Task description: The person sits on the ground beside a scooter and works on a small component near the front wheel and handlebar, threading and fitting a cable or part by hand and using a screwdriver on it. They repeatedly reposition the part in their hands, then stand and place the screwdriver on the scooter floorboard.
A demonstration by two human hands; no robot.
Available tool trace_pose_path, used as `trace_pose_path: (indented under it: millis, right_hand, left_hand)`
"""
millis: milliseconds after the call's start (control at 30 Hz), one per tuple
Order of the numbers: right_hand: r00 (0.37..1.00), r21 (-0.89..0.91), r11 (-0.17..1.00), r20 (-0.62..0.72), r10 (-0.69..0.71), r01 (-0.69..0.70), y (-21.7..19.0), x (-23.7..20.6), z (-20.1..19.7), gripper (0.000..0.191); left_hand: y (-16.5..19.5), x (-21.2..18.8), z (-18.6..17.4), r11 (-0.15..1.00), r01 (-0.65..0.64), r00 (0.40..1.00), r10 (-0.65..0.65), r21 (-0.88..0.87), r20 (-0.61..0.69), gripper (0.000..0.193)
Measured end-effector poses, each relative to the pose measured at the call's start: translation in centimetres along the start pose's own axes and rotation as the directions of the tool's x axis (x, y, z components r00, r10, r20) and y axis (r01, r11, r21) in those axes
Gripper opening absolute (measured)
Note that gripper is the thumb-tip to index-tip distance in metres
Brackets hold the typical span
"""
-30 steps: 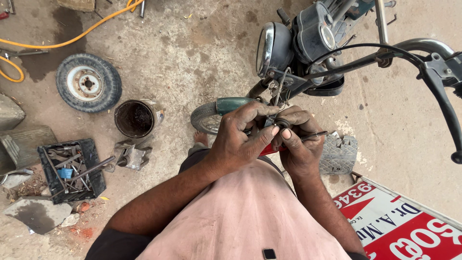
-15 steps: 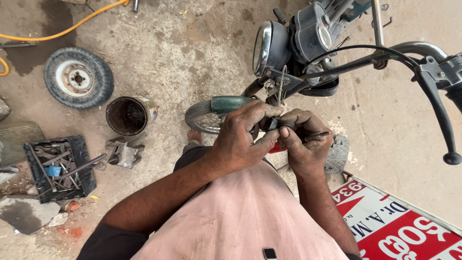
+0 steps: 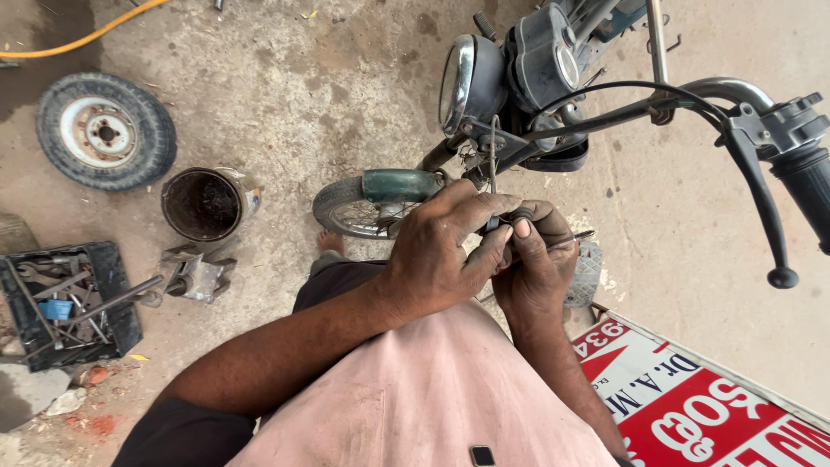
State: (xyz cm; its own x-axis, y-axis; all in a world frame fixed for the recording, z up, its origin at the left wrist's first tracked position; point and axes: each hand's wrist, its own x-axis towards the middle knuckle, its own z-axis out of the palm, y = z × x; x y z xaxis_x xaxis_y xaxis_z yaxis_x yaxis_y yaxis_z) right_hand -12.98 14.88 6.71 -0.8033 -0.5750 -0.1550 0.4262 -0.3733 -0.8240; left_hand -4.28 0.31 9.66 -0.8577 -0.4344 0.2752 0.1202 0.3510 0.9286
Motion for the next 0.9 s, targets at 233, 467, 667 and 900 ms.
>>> trace_pose_path:
  millis: [233,467,667,900]
  right_hand:
    - [0.998,-0.037,0.999,0.054,-0.028,0.03,-0.4,-0.6,-0.2,0.022]
    - [0.972,-0.243,0.946,0.152,-0.179,0.212,-0.7,-0.4,-0.9,0.02]
    - [0.871,-0.696,0.523,0.384,-0.307,0.492,-2.4,-0.4,-1.1,0.017]
    - [0.942,-0.739,0.585,0.246,-0.229,0.335,-2.6,-0.9,-1.2,0.016]
  left_hand:
    - [-0.1,0.2,0.1,0.999,-0.006,1.0,0.007,-0.042,0.013,0.023]
    - [-0.4,0.0,0.3,0.998,-0.01,1.0,0.009,0.065,0.006,0.029]
    - [-0.7,-0.1,0.3,0.998,-0.007,0.996,0.002,0.065,0.084,0.028]
    - [-1.4,-0.3,0.2,0.999,-0.044,0.992,0.043,0.008,0.119,0.028]
